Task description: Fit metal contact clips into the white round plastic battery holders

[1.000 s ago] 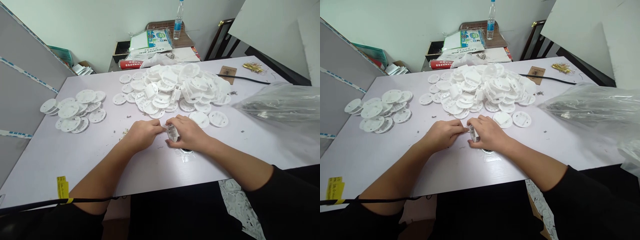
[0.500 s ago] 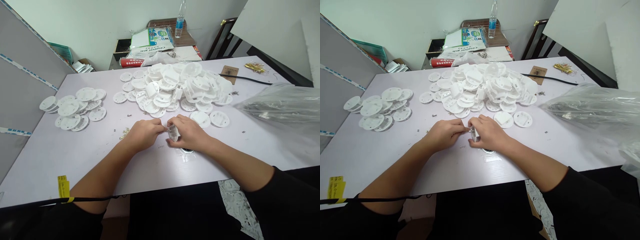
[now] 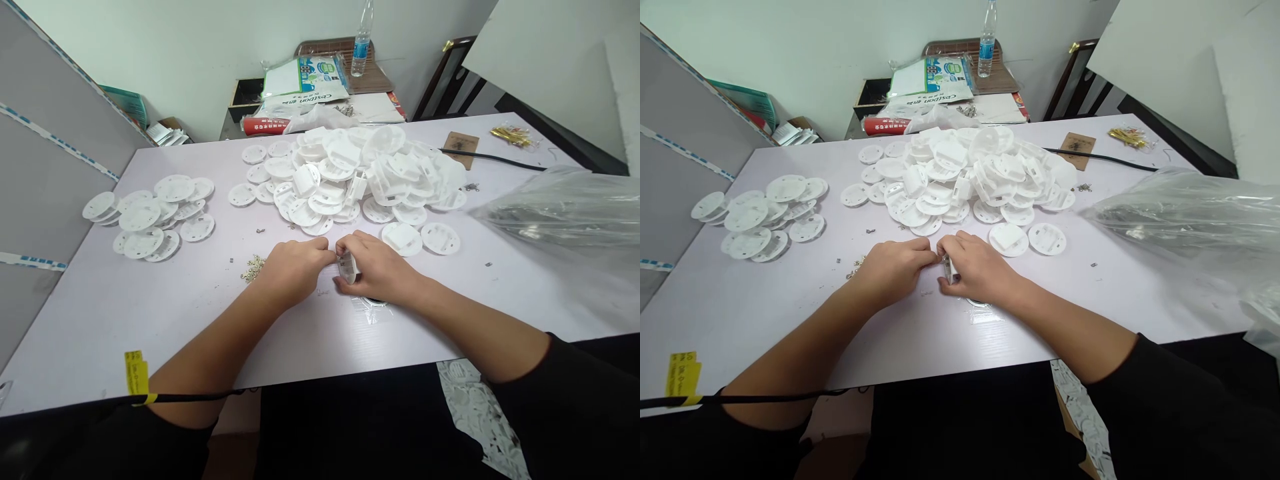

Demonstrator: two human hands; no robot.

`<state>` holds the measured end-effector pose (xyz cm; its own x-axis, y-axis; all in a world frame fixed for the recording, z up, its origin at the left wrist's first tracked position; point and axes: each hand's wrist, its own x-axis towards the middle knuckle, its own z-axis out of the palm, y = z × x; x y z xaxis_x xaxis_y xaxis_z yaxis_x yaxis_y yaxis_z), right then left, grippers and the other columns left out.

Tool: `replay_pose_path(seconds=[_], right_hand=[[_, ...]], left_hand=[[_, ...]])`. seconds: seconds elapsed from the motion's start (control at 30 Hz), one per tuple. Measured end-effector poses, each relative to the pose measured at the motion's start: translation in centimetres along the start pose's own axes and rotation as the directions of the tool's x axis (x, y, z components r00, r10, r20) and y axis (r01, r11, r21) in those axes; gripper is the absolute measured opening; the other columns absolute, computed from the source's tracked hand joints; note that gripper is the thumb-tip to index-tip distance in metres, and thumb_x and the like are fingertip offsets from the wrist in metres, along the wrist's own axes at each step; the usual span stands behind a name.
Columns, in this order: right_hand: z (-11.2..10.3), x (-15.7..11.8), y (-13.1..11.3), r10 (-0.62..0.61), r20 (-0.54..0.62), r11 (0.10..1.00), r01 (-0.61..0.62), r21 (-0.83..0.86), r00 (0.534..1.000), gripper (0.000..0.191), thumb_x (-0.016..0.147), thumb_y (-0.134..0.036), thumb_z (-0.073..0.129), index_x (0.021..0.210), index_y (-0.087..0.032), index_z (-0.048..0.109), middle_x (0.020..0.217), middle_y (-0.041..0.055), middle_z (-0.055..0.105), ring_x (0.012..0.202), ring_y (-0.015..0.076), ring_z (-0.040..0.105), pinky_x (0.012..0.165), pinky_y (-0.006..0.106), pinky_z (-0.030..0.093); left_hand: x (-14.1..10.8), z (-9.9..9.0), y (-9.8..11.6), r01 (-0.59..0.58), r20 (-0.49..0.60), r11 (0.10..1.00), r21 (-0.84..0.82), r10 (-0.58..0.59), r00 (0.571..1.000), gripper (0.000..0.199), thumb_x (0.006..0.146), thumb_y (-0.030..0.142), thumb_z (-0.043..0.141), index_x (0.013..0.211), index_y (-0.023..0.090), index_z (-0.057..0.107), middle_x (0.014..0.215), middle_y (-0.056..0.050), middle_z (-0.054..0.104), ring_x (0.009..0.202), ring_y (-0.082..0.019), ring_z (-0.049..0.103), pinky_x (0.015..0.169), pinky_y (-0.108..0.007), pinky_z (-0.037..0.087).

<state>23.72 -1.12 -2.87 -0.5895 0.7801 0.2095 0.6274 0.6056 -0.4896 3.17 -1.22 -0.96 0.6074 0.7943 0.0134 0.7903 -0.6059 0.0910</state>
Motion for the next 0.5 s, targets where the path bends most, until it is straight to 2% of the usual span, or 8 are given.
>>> replay_pose_path(seconds=[0.17, 0.37, 0.5], right_hand=[[0.4, -0.2, 0.0, 0.001, -0.049, 1.0, -0.001, 0.019, 0.999, 0.034, 0.075, -0.026, 0.072, 0.098, -0.019, 0.048, 0.089, 0.0053, 0.058, 0.081, 0.0199, 0.055, 0.066, 0.03, 0.043], [1.0, -0.3, 0.5, -0.019, -0.084, 0.999, 0.022, 0.037, 0.996, 0.036, 0.077, -0.03, 0.072, 0.102, -0.019, 0.048, 0.095, 0.0071, 0.059, 0.086, 0.0212, 0.057, 0.069, 0.031, 0.046], [0.9, -0.4, 0.7, 0.004, -0.068, 0.999, 0.0, 0.052, 0.998, 0.037, 0.075, -0.03, 0.072, 0.102, -0.02, 0.048, 0.094, 0.0062, 0.06, 0.087, 0.0218, 0.059, 0.07, 0.032, 0.047]], left_hand=[[0.2, -0.6, 1.1, 0.021, 0.052, 0.998, 0.051, -0.023, 0.998, 0.033, 0.074, 0.002, 0.052, 0.097, 0.02, 0.067, 0.083, 0.0, 0.058, 0.05, -0.01, 0.017, 0.045, -0.03, 0.016], [0.4, -0.2, 1.3, 0.014, 0.018, 0.999, 0.051, -0.015, 1.0, 0.03, 0.075, 0.005, 0.053, 0.098, 0.019, 0.067, 0.081, -0.001, 0.055, 0.051, -0.01, 0.015, 0.046, -0.031, 0.015], [0.5, 0.3, 0.9, -0.016, 0.008, 0.999, 0.05, 0.016, 1.0, 0.037, 0.074, 0.003, 0.05, 0.103, 0.02, 0.067, 0.083, -0.001, 0.057, 0.052, -0.011, 0.014, 0.046, -0.031, 0.016]])
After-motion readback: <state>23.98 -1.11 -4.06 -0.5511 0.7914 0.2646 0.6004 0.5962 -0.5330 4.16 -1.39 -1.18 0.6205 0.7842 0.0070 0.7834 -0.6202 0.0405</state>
